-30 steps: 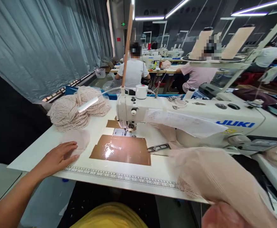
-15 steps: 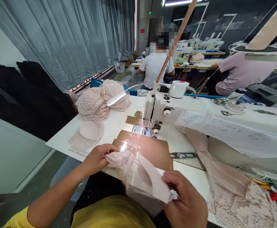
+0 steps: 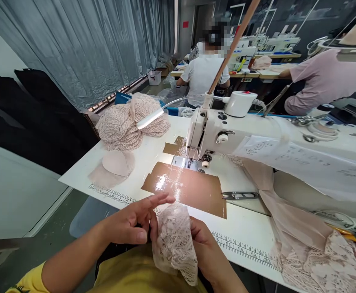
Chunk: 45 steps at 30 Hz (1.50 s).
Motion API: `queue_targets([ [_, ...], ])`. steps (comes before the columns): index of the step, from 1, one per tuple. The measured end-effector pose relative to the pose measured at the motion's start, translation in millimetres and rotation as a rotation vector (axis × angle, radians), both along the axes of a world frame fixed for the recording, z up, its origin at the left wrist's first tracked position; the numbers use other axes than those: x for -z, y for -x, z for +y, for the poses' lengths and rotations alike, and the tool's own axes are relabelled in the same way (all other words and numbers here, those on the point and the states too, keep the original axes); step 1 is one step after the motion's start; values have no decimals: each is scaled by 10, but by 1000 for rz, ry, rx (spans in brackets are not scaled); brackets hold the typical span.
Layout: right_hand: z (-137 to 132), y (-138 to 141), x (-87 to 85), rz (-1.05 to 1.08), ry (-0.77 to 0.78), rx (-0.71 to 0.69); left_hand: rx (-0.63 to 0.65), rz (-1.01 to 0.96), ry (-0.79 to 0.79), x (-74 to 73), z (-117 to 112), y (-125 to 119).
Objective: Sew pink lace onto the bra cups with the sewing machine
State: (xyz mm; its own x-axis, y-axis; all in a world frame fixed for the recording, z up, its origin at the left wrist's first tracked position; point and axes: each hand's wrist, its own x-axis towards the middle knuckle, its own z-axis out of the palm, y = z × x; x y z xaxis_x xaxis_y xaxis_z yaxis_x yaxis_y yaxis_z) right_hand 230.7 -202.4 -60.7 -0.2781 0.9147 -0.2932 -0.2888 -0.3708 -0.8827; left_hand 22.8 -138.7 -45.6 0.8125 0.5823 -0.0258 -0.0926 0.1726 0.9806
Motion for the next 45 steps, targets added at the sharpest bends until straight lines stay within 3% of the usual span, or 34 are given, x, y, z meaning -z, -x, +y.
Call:
queue_targets([
  [2,-11,32,-14,19,8,60,-166,163,-128,-2,-9,-8],
  [4,-11,76,-24,0,-21,110,-209,200,-135,-8,-39,-60],
  [7,-18,93,-19,-28,-13,208,-175,178,-12,-6,-86,-132],
  [11,-50,30,-29,92,107,336,-164,148,208,72,-116,-85],
  [14,-55,31,-71,139,123,445,-243,77,362,154,-170,-51],
  [17,-28,100,-89,57,88,519,-369,-85,471,175,-275,-152],
  [21,22,170,11,-178,-26,511,-564,-292,499,117,-380,-376],
  [26,53,132,203,-425,-154,436,-779,-361,560,134,-389,-458],
  [31,100,96,252,-588,-257,337,-855,-206,377,237,-400,-475],
  [34,107,76,240,-692,-350,255,-878,-126,347,244,-353,-478],
  [38,13,129,238,-790,-676,348,-960,-172,380,187,-255,-473],
  [41,-38,219,258,-882,-917,311,-990,-174,400,160,-240,-497],
  [43,-10,230,264,-917,-821,325,-996,-173,397,164,-266,-518],
  [45,53,191,249,-840,-574,368,-972,-199,418,178,-301,-530],
])
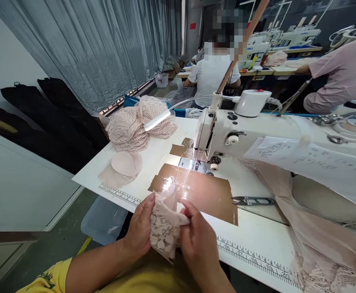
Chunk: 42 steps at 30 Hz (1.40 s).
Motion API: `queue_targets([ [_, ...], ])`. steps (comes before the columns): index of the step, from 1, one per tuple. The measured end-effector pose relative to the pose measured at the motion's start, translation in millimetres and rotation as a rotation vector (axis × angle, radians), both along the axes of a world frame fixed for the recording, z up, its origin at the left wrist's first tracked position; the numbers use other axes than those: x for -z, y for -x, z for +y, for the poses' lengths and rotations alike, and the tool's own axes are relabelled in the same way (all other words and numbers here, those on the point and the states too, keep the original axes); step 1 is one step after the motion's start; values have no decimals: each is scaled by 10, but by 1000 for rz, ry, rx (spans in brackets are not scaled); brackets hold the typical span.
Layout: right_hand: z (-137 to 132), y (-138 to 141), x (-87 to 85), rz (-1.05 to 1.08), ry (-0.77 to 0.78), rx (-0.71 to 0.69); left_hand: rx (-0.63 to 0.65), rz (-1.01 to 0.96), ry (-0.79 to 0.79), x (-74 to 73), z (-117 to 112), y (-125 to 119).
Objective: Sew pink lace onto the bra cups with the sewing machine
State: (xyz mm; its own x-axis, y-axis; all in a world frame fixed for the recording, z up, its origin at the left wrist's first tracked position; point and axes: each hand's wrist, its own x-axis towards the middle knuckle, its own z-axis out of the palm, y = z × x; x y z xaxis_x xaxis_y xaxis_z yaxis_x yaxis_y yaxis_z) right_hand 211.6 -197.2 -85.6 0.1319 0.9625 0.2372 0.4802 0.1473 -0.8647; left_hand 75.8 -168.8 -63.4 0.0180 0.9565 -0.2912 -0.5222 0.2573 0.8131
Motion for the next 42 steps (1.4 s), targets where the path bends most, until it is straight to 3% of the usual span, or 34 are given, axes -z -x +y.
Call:
queue_targets([
  [2,62,-42,-45,270,206,36,29,-50,17,17,-28,2],
  [6,95,-14,-181,727,456,-74,119,-190,59,45,-38,36],
  [10,54,1,-223,727,497,-134,407,-454,93,38,-17,69],
  [14,76,-90,-161,760,532,-164,539,-547,62,1,-6,78],
  [17,116,-111,-151,813,441,-215,579,-543,1,-7,-22,82],
  [19,124,-99,-171,883,474,-268,568,-498,-18,13,-40,95],
  [24,82,-117,-230,1014,517,-189,414,-306,84,111,-10,215],
  [27,54,-155,-262,987,510,-120,222,-114,65,112,90,379],
  [30,36,-151,-293,867,491,-73,187,180,-245,3,208,560],
  [32,26,-120,-311,734,468,-73,308,366,-483,-115,269,627],
  [34,21,-84,-333,604,449,-101,506,498,-599,-221,307,626],
  [38,34,-66,-389,356,375,-154,855,633,-505,-258,342,500],
  [42,86,-133,-429,167,180,-128,965,639,-491,-175,390,412],
])
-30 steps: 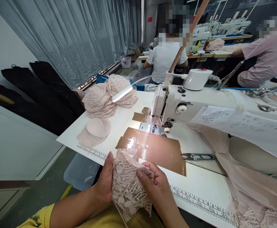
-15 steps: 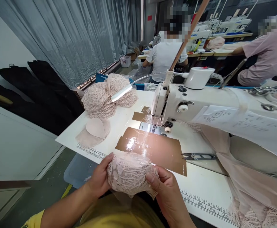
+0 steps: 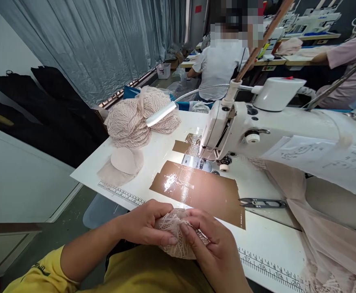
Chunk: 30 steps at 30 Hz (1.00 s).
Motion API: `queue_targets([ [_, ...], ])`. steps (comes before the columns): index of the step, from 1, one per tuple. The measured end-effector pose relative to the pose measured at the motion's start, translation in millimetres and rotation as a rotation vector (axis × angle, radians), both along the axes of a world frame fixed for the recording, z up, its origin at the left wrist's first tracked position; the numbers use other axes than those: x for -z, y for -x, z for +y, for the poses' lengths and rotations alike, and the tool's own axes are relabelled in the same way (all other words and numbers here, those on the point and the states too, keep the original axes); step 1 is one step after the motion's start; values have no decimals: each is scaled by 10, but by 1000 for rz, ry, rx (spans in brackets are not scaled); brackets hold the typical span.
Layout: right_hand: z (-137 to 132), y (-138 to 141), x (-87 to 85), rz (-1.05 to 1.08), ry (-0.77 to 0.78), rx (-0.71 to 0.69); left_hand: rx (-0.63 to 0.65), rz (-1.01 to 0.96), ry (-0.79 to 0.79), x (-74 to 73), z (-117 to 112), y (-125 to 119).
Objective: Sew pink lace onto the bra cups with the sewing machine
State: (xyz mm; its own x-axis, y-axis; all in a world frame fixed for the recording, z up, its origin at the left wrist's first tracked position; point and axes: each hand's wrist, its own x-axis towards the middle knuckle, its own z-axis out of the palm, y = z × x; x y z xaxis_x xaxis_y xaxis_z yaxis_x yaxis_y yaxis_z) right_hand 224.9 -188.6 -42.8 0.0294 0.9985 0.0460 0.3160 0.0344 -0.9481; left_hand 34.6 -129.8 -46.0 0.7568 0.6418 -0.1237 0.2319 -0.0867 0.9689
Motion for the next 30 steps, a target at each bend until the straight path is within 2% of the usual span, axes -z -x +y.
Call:
queue_targets([
  [4,78,-55,-10,-70,-40,19,65,-60,52,-23,75,-29],
  [9,173,-52,-52,-65,21,39,38,-128,124,-83,202,-73],
  [15,274,-49,-101,-86,-10,85,5,-112,44,-35,364,-142],
  [19,353,-109,-48,-80,66,135,-3,-105,-18,-28,445,-188],
  [21,394,-153,-26,-51,116,100,12,-98,-46,-38,484,-199],
  [24,445,-215,-41,-6,165,-38,73,-98,-39,-59,540,-197],
  [27,473,-251,-92,15,203,-73,166,-125,50,-71,587,-194],
  [30,484,-262,-135,32,224,-77,198,-180,154,-63,617,-203],
])
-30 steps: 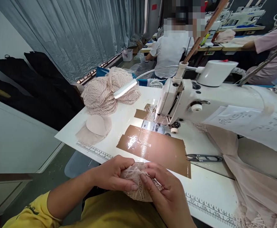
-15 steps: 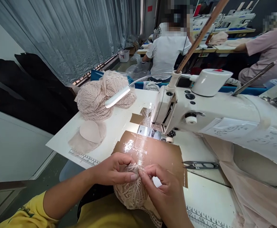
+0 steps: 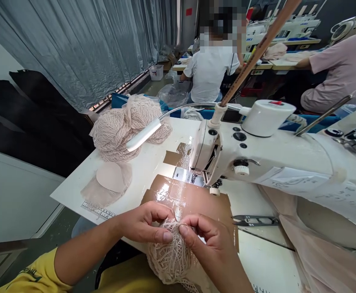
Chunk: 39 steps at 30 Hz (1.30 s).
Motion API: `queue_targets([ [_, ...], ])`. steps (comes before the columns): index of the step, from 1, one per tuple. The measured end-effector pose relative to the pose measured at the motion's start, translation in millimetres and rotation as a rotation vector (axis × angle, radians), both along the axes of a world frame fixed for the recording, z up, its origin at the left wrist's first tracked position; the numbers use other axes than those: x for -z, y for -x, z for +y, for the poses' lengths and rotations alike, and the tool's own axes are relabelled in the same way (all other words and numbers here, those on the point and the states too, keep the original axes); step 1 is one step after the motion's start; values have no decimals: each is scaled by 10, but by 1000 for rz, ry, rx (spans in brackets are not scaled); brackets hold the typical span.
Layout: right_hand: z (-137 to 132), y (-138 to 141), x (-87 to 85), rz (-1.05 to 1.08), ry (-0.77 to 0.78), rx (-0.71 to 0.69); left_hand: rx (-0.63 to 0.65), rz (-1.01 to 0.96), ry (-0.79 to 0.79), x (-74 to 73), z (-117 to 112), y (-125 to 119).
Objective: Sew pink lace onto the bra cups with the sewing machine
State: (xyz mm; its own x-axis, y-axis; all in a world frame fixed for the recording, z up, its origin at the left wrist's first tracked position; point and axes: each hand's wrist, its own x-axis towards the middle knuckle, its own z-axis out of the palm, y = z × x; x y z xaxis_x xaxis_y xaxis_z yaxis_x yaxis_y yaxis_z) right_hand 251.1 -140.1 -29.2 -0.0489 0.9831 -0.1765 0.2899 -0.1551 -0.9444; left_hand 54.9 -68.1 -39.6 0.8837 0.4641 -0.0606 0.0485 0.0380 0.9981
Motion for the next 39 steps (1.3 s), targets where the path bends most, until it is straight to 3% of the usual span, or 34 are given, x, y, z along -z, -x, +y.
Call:
queue_targets([
  [5,22,-11,-1,66,29,14,-25,-39,128,-5,14,-36],
  [9,63,2,45,172,72,69,-132,-123,152,8,-38,-125],
  [12,100,33,70,299,155,112,-211,-176,307,61,-105,-205],
  [16,130,-7,60,378,205,195,-466,-85,517,13,-59,-117],
  [20,109,-210,35,206,110,298,-833,-10,310,-259,238,232],
  [23,98,-371,21,35,64,291,-1038,145,-232,-372,466,333],
  [25,126,-442,14,-84,25,206,-955,289,-657,-300,548,199],
  [28,232,-490,36,-299,-80,53,-563,532,-1185,-10,548,-214],
  [30,323,-492,86,-432,-145,-24,-281,775,-1373,196,480,-491],
  [32,405,-471,159,-526,-199,-77,-177,810,-1404,331,382,-677],
  [34,460,-423,236,-592,-263,-104,-95,813,-1409,373,284,-760],
  [37,489,-317,332,-691,-356,-139,10,843,-1414,309,188,-760],
  [39,486,-253,382,-782,-361,-177,0,843,-1384,218,168,-719],
])
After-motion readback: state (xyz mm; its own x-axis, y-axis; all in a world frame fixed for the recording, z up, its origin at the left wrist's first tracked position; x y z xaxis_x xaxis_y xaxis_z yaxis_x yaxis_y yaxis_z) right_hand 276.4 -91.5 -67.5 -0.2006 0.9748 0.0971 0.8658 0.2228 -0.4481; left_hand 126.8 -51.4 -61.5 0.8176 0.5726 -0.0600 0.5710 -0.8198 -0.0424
